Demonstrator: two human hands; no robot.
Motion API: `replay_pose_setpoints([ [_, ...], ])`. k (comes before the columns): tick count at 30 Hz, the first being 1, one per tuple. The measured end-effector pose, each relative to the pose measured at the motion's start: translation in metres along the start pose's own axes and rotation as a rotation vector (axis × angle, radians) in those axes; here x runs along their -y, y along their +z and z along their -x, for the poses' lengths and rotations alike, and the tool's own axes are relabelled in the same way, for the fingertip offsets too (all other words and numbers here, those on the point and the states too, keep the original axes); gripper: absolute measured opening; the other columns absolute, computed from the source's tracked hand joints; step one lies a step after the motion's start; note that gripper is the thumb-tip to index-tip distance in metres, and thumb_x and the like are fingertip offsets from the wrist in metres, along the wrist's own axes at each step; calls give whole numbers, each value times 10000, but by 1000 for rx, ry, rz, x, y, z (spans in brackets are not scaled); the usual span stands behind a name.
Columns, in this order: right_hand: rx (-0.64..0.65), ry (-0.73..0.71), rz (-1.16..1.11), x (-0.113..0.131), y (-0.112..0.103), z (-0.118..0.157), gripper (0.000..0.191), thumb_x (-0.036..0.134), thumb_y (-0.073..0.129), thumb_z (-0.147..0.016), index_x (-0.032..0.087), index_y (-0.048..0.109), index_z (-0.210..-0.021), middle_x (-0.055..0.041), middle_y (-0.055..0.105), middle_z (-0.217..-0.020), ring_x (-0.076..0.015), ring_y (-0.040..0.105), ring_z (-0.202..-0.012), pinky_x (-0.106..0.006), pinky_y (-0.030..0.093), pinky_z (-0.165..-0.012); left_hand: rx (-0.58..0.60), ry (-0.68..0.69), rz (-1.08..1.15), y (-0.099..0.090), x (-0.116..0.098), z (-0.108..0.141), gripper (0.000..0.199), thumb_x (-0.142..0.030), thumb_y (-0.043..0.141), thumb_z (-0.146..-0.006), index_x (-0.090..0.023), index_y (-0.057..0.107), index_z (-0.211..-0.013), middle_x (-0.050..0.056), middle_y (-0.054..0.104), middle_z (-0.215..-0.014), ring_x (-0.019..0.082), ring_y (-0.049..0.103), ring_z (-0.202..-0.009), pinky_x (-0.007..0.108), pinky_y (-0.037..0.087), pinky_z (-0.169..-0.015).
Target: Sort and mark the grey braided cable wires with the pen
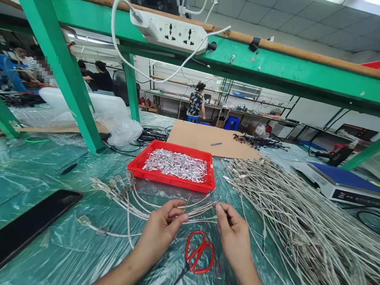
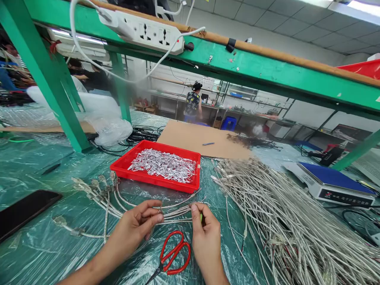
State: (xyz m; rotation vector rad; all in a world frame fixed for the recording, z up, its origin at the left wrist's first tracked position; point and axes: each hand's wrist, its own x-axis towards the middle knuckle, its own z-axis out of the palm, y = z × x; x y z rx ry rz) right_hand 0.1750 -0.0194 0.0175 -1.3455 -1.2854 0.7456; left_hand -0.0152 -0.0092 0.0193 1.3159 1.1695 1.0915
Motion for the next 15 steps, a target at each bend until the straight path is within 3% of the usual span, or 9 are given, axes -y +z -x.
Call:
replay_pose_setpoints([
  [5, 127, -31, 34, 12, 3, 11, 291, 447, 637, -850, 172, 699, -922, 49, 441, -591, -123, 396, -530, -224, 350, -505, 74, 128, -305, 5, 5, 10, 255, -311, 631, -858, -234, 659, -1100, 28, 757, -803, 204, 657, -651, 255, 431, -596],
  [9, 198, -81, 119, 10, 7, 9, 358, 419, 554, -914, 176, 579, -652, 46, 416, -584, -113, 367, -551, -229, 306, -529, 125, 182, -402, 9, 10, 14, 232, -291, 589, -893, -254, 631, -1118, 39, 766, -930, 228, 692, -794, 263, 451, -666],
  [15, 272, -26, 116, 5, 2, 2, 396, 458, 498, -929, 193, 462, -636, 59, 340, -591, -114, 312, -564, -232, 278, -535, 109, 159, -451, 10, 10, 13, 161, -276, 622, -859, -214, 628, -1008, 12, 713, -832, 148, 559, -551, 242, 393, -562],
])
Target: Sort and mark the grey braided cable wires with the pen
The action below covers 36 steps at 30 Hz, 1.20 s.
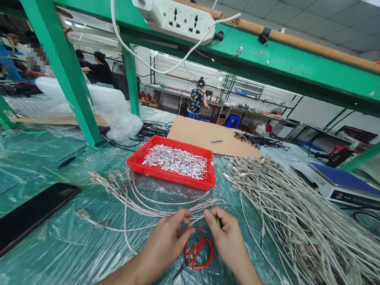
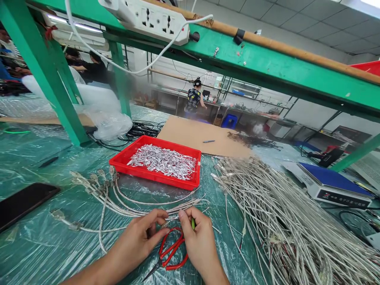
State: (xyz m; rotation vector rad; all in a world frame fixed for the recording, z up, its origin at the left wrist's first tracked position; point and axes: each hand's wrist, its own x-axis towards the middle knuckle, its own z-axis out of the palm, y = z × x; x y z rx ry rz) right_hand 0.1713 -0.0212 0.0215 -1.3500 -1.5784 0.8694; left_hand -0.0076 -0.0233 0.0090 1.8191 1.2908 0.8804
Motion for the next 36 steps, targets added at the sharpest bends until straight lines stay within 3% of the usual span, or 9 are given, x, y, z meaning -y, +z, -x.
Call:
replay_pose_setpoints([
  [3, 50, -4, -17, 2, -5, 0, 370, 454, 501, -931, 193, 473, -669, 53, 356, -620, -121, 323, -588, -234, 288, -554, 32, -34, 32, -6, -7, -2, 67, -249, 627, -843, -185, 639, -860, -7, 659, -733, 130, 490, -555, 231, 347, -554],
  [8, 115, -23, -78, 6, -13, 0, 337, 446, 513, -932, 190, 515, -714, 49, 376, -644, -126, 338, -610, -230, 299, -574, 353, -80, 450, -20, -15, -5, 235, -378, 581, -896, -158, 662, -890, 14, 683, -738, 91, 359, -500, 213, 285, -492],
  [10, 123, -26, -106, 6, -14, 0, 326, 440, 518, -934, 190, 520, -725, 49, 381, -652, -125, 340, -615, -227, 304, -578, 411, -103, 572, -22, -14, -7, 295, -436, 589, -891, -151, 657, -922, 43, 715, -791, 77, 332, -472, 207, 264, -462],
  [16, 107, -36, -135, 6, -14, -1, 323, 436, 523, -937, 186, 526, -734, 47, 394, -659, -124, 346, -628, -225, 313, -594, 356, -126, 646, -19, -9, -10, 322, -450, 632, -864, -135, 664, -921, 50, 715, -745, 68, 342, -459, 193, 257, -446],
  [21, 117, -50, -172, 7, -13, 0, 300, 421, 521, -946, 185, 547, -763, 45, 428, -676, -124, 370, -640, -222, 328, -609, 383, -160, 700, -24, -14, -10, 324, -440, 633, -865, -120, 671, -898, 63, 712, -734, 57, 348, -443, 192, 266, -442],
  [28, 100, -65, -159, 6, -12, -1, 288, 408, 514, -952, 185, 555, -775, 38, 453, -698, -128, 398, -670, -221, 344, -637, 307, -219, 710, -17, -5, -13, 351, -416, 803, -708, -152, 619, -849, -17, 633, -654, 61, 355, -459, 173, 274, -416],
  [33, 80, -55, -223, 4, -9, -1, 292, 417, 536, -942, 189, 574, -765, 44, 441, -663, -120, 384, -626, -225, 341, -615, 293, -185, 643, -17, -1, -13, 335, -448, 720, -789, -137, 640, -885, 30, 690, -701, 64, 350, -446, 195, 266, -431],
  [36, 90, -15, -275, 6, -7, 1, 305, 444, 565, -923, 183, 604, -770, 44, 460, -640, -116, 397, -602, -226, 347, -602, 224, -171, 624, -17, -3, -12, 332, -445, 728, -782, -139, 651, -886, 9, 651, -676, 77, 367, -482, 199, 272, -450],
])
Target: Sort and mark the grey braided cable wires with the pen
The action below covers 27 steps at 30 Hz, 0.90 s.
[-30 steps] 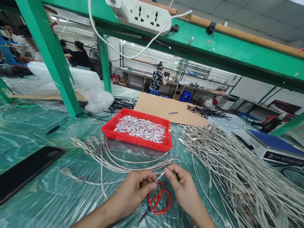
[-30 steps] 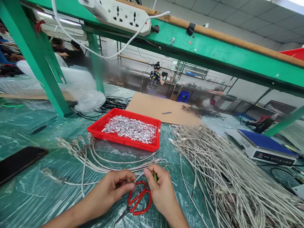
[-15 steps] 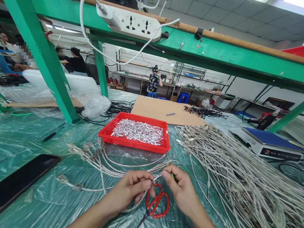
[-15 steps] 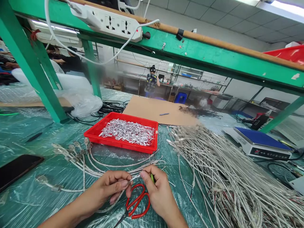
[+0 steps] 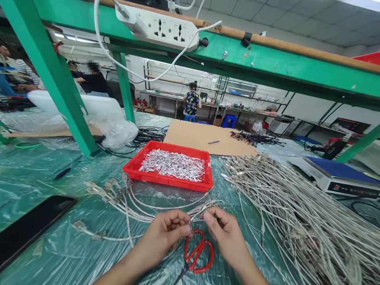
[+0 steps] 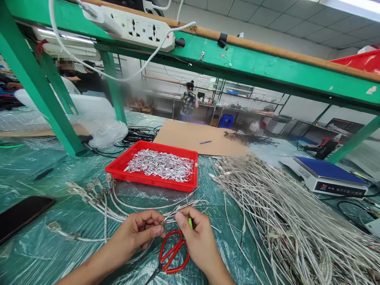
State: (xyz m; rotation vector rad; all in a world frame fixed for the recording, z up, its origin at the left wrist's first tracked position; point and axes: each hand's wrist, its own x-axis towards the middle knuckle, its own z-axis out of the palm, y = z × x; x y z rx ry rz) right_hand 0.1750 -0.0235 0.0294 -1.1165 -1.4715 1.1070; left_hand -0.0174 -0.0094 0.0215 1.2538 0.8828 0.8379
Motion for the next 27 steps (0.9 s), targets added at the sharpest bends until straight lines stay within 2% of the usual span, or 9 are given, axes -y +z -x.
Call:
replay_pose_setpoints([
  [5, 59, 33, -44, 0, 9, 2, 307, 448, 610, -891, 166, 627, -770, 30, 514, -655, -114, 437, -611, -221, 354, -590, -79, 59, -44, 6, -3, 3, 275, -398, 753, -767, -143, 668, -824, -54, 505, -595, 81, 361, -518, 195, 280, -474],
  [9, -39, 143, -159, -5, 10, -2, 340, 473, 542, -905, 169, 611, -769, 47, 485, -581, -96, 419, -483, -214, 336, -482, -70, 49, -15, 5, -1, 2, 323, -435, 719, -795, -143, 681, -929, -9, 614, -674, 83, 395, -509, 196, 301, -461],
  [11, -82, 178, -287, -8, 7, -3, 294, 416, 497, -901, 162, 644, -907, 8, 594, -671, -121, 522, -495, -233, 405, -489, -72, 33, 12, 2, 0, 0, 377, -462, 701, -805, -138, 672, -995, 29, 679, -736, 71, 386, -466, 197, 291, -436],
  [14, -92, 154, -349, -12, 3, -4, 308, 298, 548, -837, 167, 616, -1107, -63, 696, -925, -187, 669, -665, -286, 515, -593, -106, 24, 17, -1, -2, -1, 398, -476, 692, -810, -126, 677, -999, 51, 706, -748, 49, 356, -413, 196, 264, -414],
  [18, -148, 118, -216, -15, 5, -4, 305, 292, 699, -787, 182, 614, -1058, -105, 728, -1031, -254, 694, -947, -351, 548, -798, -136, 44, 16, -1, -6, -1, 397, -478, 701, -803, -129, 687, -992, 38, 693, -722, 45, 364, -405, 192, 269, -410],
  [20, -199, 89, -114, -13, 6, -3, 219, 364, 712, -805, 181, 638, -900, -99, 746, -948, -250, 700, -901, -341, 546, -798, -153, 54, 13, 0, -6, -1, 392, -475, 704, -803, -131, 683, -989, 26, 677, -707, 43, 360, -403, 189, 269, -406],
  [22, -228, 49, -20, -12, 6, -1, 265, 445, 632, -872, 181, 650, -849, -97, 752, -883, -235, 702, -803, -323, 554, -731, -162, 56, 11, 0, -5, -1, 384, -475, 695, -813, -130, 677, -980, 18, 664, -704, 39, 354, -397, 186, 265, -399],
  [24, -217, 19, 46, -12, 5, 1, 320, 470, 523, -935, 181, 660, -954, -109, 754, -910, -240, 708, -807, -316, 562, -693, -156, 45, 12, -1, -4, -1, 388, -480, 683, -823, -126, 666, -981, 21, 663, -709, 34, 346, -385, 185, 265, -393],
  [27, -167, -40, 158, -18, 4, 2, 322, 397, 496, -952, 185, 587, -1177, -121, 740, -1031, -251, 710, -922, -339, 564, -774, -155, 31, 26, -1, -5, -1, 407, -494, 681, -819, -123, 642, -981, 27, 669, -711, 32, 346, -371, 184, 272, -385],
])
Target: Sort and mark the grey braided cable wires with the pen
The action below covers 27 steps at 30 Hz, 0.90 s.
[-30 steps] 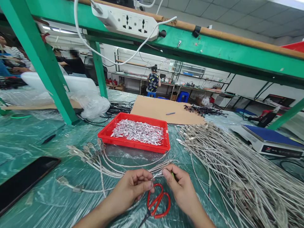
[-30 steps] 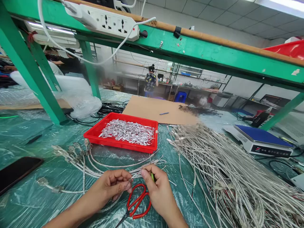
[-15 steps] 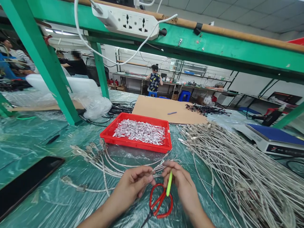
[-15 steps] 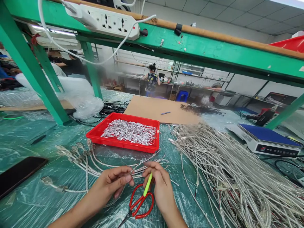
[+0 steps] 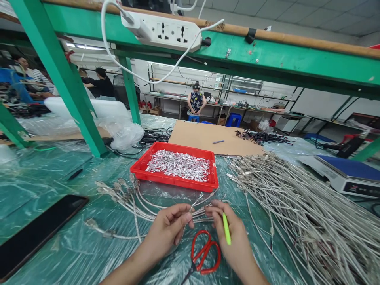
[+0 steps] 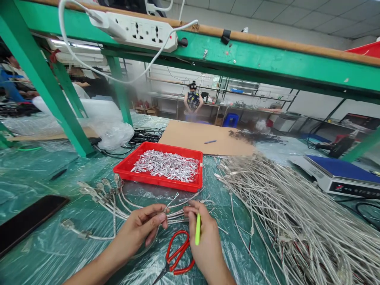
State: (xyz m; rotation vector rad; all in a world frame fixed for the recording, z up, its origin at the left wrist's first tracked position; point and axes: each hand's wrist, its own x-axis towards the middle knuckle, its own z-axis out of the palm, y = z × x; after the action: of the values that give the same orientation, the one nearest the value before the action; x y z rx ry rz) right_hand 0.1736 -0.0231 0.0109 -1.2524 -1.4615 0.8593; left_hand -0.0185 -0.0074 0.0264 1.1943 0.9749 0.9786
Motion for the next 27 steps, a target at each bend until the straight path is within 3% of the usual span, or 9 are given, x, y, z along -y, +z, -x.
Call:
replay_pose_setpoints([
  [3, 109, -67, 190, -7, 4, -1, 283, 291, 540, -916, 186, 608, -1170, -111, 750, -979, -265, 716, -898, -366, 541, -819, -18, 15, 4, 1, -3, -1, 424, -522, 680, -805, -132, 614, -957, 16, 655, -709, 32, 349, -361, 182, 274, -377],
  [6, 180, -89, 317, -7, 9, 0, 237, 280, 553, -907, 191, 671, -1093, -115, 754, -907, -284, 716, -833, -352, 537, -727, -68, 50, -33, 3, -3, 0, 444, -545, 713, -763, -148, 599, -926, -44, 561, -644, 37, 342, -369, 179, 270, -376],
  [9, 196, -110, 300, 1, 10, 2, 273, 327, 488, -956, 190, 665, -1112, -123, 746, -956, -271, 707, -837, -330, 522, -709, -114, 82, -114, 5, 1, 2, 400, -533, 709, -777, -167, 602, -896, -85, 453, -579, 49, 328, -381, 182, 254, -385],
  [14, 163, -74, 120, 14, 7, 6, 283, 398, 461, -978, 195, 649, -1038, -52, 712, -761, -201, 672, -685, -271, 500, -650, -128, 96, -216, 7, 6, 7, 414, -516, 429, -962, -178, 586, -781, -45, 509, -555, 79, 353, -381, 217, 285, -422],
  [17, 156, -22, -22, 17, 7, 6, 293, 449, 499, -957, 197, 646, -938, -25, 670, -698, -178, 632, -637, -248, 492, -612, -67, 188, -352, 10, 2, 11, 403, -434, 410, -989, -189, 615, -743, -6, 573, -609, 129, 482, -504, 235, 379, -541],
  [21, 115, 5, -72, 18, 8, 6, 308, 464, 537, -935, 191, 596, -806, 0, 603, -648, -151, 569, -594, -231, 463, -576, 84, 339, -495, 17, -3, 16, 284, -331, 459, -980, -219, 694, -869, 53, 687, -881, 206, 596, -826, 264, 428, -790],
  [24, 111, 13, -67, 19, 7, 5, 329, 449, 521, -948, 195, 560, -743, 6, 593, -631, -140, 555, -578, -228, 451, -576, 120, 205, -413, 19, -1, 16, 361, -400, 433, -981, -195, 688, -829, 33, 669, -698, 167, 568, -596, 253, 439, -650],
  [27, 66, 32, -70, 21, 6, 5, 337, 458, 522, -946, 196, 567, -739, -3, 625, -643, -147, 584, -590, -233, 469, -590, 88, 34, -240, 16, 4, 12, 474, -503, 416, -965, -162, 672, -758, -27, 537, -421, 111, 411, -352, 230, 342, -464],
])
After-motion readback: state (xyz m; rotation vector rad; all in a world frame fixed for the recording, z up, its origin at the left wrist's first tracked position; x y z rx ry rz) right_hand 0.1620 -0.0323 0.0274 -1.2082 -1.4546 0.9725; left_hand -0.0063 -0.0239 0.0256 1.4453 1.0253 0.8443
